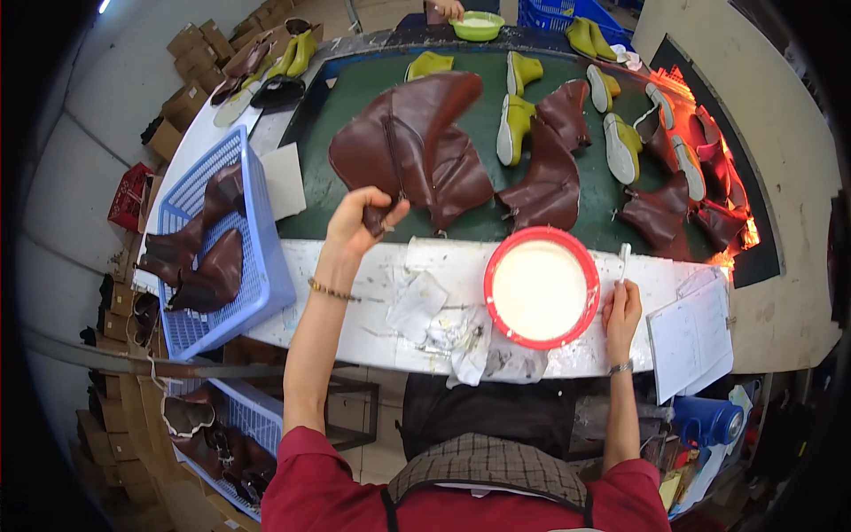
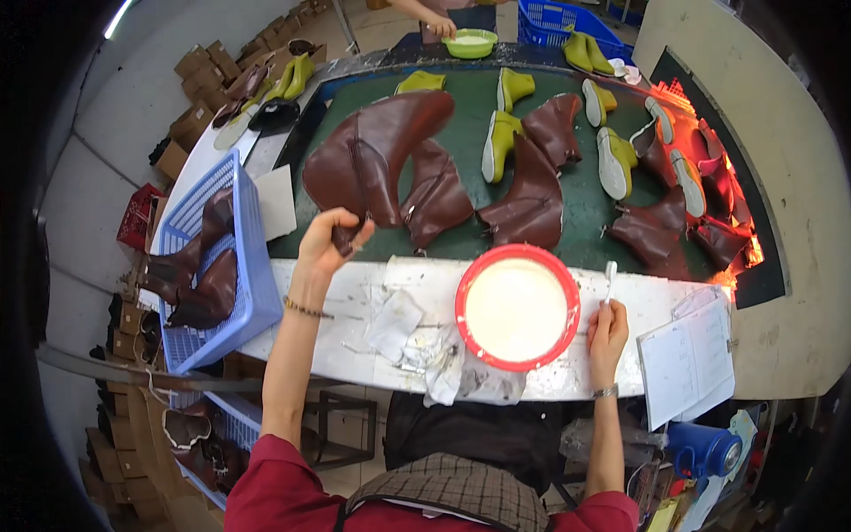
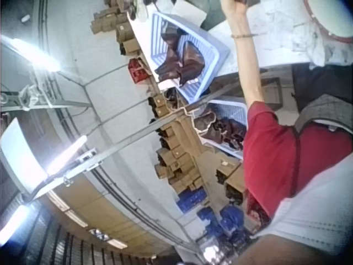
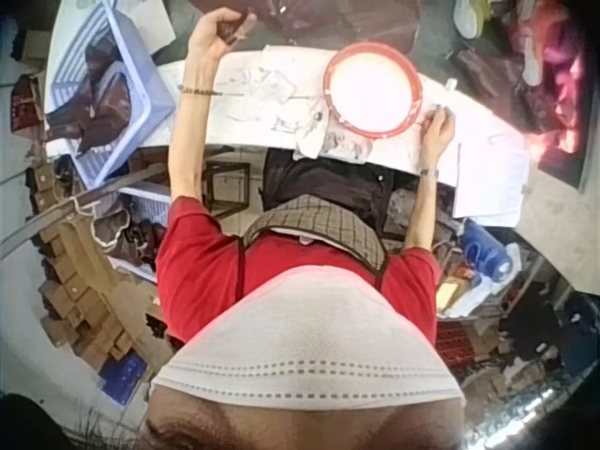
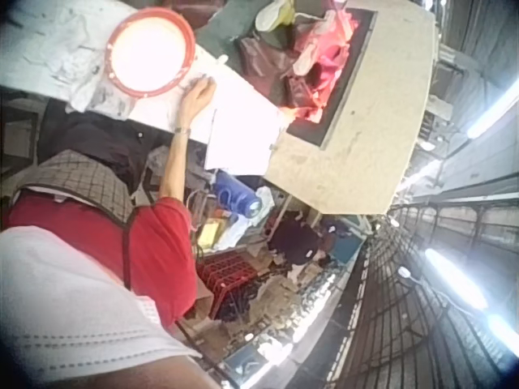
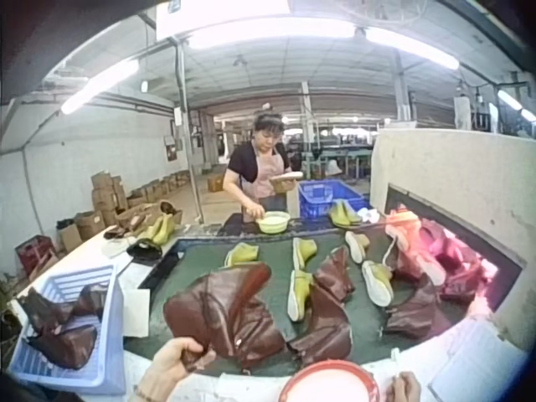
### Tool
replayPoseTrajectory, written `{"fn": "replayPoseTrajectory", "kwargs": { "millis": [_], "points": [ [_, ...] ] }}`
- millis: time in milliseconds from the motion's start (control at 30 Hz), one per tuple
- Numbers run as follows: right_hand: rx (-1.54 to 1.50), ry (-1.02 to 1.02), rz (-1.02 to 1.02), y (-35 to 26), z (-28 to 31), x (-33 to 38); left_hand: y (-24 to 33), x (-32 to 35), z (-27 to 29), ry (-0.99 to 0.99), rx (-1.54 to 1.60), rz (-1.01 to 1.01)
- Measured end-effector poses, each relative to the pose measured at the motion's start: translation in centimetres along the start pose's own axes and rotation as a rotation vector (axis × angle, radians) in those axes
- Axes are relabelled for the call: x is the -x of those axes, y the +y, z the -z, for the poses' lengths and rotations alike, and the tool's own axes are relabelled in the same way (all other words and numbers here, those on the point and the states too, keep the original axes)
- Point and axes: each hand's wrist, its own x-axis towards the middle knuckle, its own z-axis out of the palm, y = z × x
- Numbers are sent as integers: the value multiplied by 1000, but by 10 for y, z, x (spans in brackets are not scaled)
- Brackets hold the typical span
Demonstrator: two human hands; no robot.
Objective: The person repeatedly applies a white adhesive to the inner edges of brown leather boot uppers using a plastic spoon. They pick up each boot from a blue basket, coat the rim, and place it back into the basket. The process is repeated for multiple boots throughout the clip.
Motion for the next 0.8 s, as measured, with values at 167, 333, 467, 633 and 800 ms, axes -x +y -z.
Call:
{"fn": "replayPoseTrajectory", "kwargs": {
  "millis": [167, 333, 467, 633, 800],
  "points": [
    [-19, 82, -16, -3, -10, 4, 46, -156, -38, -52, 85, 19],
    [-21, 140, -17, -4, -10, 6, 27, -284, -97, 99, 64, -29],
    [-95, 78, -7, -2, -20, -4, 30, -342, -83, 79, -20, -139],
    [-5, 111, -33, 3, -24, 1, 23, -282, -98, 193, -835, -499],
    [33, 158, 8, 7, -4, 9, 49, -100, -97, -72, -1386, -1034]
  ]
}}
